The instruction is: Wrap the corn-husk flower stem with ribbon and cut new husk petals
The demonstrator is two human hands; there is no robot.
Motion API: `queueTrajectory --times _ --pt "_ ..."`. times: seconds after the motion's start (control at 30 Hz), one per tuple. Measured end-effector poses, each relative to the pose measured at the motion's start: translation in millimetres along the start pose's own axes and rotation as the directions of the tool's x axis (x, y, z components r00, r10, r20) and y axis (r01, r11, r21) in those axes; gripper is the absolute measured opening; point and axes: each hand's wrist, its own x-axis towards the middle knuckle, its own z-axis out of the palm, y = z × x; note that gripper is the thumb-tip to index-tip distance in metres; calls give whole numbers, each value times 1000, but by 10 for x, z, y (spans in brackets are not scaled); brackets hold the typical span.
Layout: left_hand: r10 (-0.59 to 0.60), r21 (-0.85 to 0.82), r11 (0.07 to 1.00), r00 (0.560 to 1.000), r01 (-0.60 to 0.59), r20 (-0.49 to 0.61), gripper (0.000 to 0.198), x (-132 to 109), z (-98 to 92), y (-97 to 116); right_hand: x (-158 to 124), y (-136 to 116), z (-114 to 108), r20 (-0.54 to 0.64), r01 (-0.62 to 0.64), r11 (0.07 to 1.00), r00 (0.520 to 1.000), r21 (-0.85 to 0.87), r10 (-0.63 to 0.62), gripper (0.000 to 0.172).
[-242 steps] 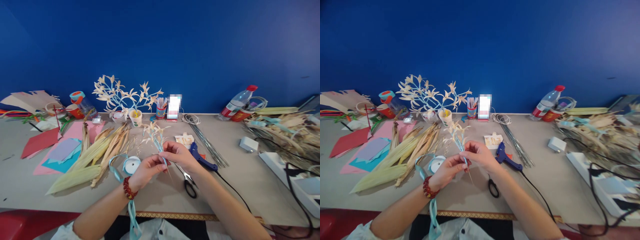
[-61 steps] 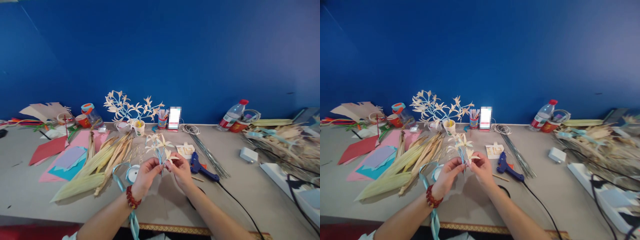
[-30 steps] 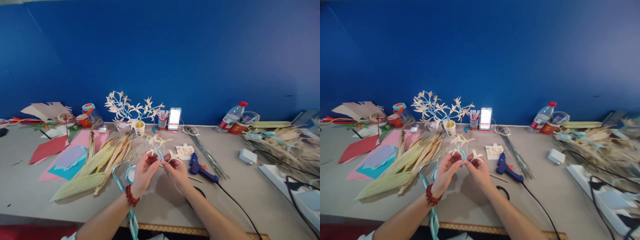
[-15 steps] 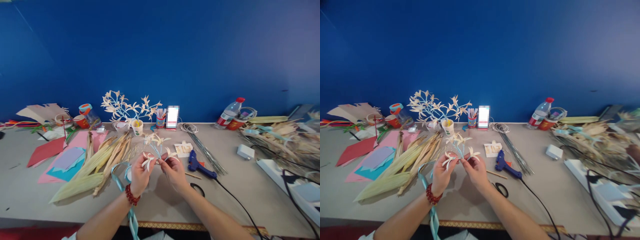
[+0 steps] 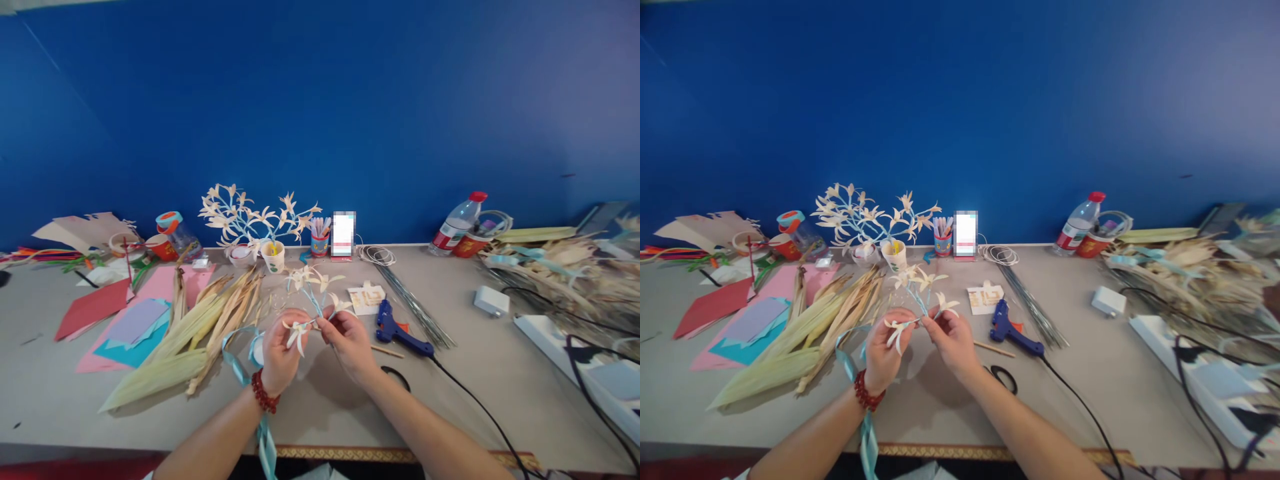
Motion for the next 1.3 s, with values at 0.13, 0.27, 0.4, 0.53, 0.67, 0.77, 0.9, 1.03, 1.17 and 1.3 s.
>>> queueTrajectory --times 0.13,0.27,0.4,0.53,0.67,0.77,0.9,1.03,1.17,1.3 --pt "-121 -161 980 992 114 -36 13 148 -34 53 12 -21 -9 22 -44 997 999 56 43 30" --pt "-343 -328 890 939 317 -22 19 312 -84 116 5 -25 2 22 -69 996 997 62 68 31" --pt "-367 -331 856 917 398 153 22 322 -86 113 -1 -48 17 12 -80 992 997 98 79 30" --pt "-326 -253 889 916 381 235 26 193 5 72 -4 -83 32 -18 -65 987 998 144 68 28" --pt "-315 -157 927 935 340 161 23 112 147 166 -23 -97 59 -21 -14 987 1000 158 17 28" --pt "-334 -117 931 936 347 114 20 136 243 297 -50 -99 76 -1 1 990 1000 142 0 27" --pt "-311 -102 944 949 315 51 18 222 277 396 -72 -136 45 18 59 993 998 102 -61 27" --pt "-249 -11 968 968 249 18 19 273 213 359 -31 -197 -52 32 163 974 985 157 -170 34" --pt "-247 5 969 969 246 11 24 263 175 323 62 -242 -176 -51 299 932 954 204 -295 38" --pt "-218 58 974 976 217 13 24 238 201 392 124 -305 -279 -26 353 923 935 152 -354 36"
